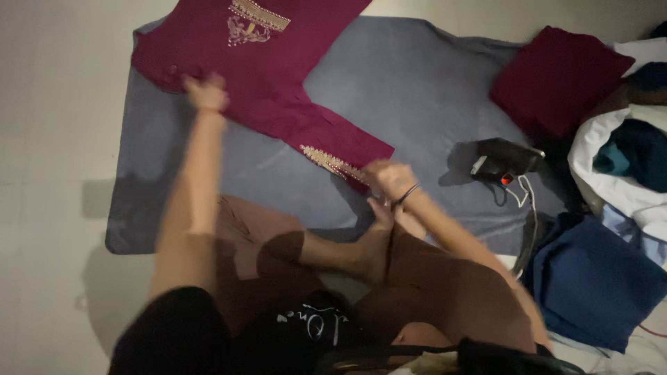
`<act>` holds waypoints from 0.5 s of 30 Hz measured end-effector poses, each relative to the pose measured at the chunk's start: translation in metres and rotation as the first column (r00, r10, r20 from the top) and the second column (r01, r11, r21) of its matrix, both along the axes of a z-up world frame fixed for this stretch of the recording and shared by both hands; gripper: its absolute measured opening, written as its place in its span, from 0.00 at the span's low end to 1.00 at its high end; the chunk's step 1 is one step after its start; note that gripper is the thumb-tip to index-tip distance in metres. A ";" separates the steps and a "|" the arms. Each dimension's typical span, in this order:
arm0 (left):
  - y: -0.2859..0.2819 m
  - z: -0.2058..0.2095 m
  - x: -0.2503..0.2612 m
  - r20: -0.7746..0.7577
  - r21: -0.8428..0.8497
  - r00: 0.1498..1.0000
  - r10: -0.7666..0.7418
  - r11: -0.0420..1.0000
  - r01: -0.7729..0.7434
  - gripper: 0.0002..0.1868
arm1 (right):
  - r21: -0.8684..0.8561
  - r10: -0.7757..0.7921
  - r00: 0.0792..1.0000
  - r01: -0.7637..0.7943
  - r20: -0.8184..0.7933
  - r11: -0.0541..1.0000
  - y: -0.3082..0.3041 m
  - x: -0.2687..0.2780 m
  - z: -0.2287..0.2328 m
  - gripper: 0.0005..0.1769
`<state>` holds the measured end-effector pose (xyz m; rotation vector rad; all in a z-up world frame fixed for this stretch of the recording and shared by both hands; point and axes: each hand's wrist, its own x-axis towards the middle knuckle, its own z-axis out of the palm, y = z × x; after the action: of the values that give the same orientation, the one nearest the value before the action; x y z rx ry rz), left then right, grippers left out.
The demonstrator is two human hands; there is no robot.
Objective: The person irons a maroon long-sleeved shirt on a grey mat laid on the floor. They smooth the fabric, use a handheld iron to press the sleeves and body, fold the shirt, and then iron a second maroon garment with gold embroidery.
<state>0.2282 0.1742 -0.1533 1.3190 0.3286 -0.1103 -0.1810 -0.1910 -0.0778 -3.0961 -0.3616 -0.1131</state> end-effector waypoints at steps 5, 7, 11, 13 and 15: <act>-0.102 -0.073 -0.176 0.186 -0.118 0.974 -0.129 0.981 0.152 0.13 | 0.025 0.083 0.964 -0.092 0.254 0.995 -0.079 0.005 0.119 0.15; -0.131 -0.086 -0.237 -0.132 -0.239 0.991 -0.017 0.971 -0.016 0.14 | -0.013 0.042 0.962 -0.040 0.270 0.999 -0.093 0.008 0.169 0.15; -0.178 -0.082 -0.311 -0.330 -0.363 0.941 -0.074 0.930 -0.054 0.08 | -0.122 -0.009 0.982 0.032 0.189 0.992 -0.083 0.037 0.228 0.15; -0.196 -0.076 -0.340 -0.452 -0.318 0.892 -0.019 0.938 -0.141 0.09 | -0.165 -0.040 0.992 0.059 0.116 0.984 -0.069 0.054 0.232 0.16; -0.206 -0.073 -0.363 -0.441 -0.289 0.897 0.014 0.945 -0.157 0.10 | -0.212 -0.067 0.998 0.069 0.017 0.975 -0.054 0.072 0.219 0.16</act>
<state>-0.1353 -0.0313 -0.2262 0.9458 0.7205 -0.3720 -0.1095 -0.2454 0.1411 -3.3214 -0.2847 -0.0969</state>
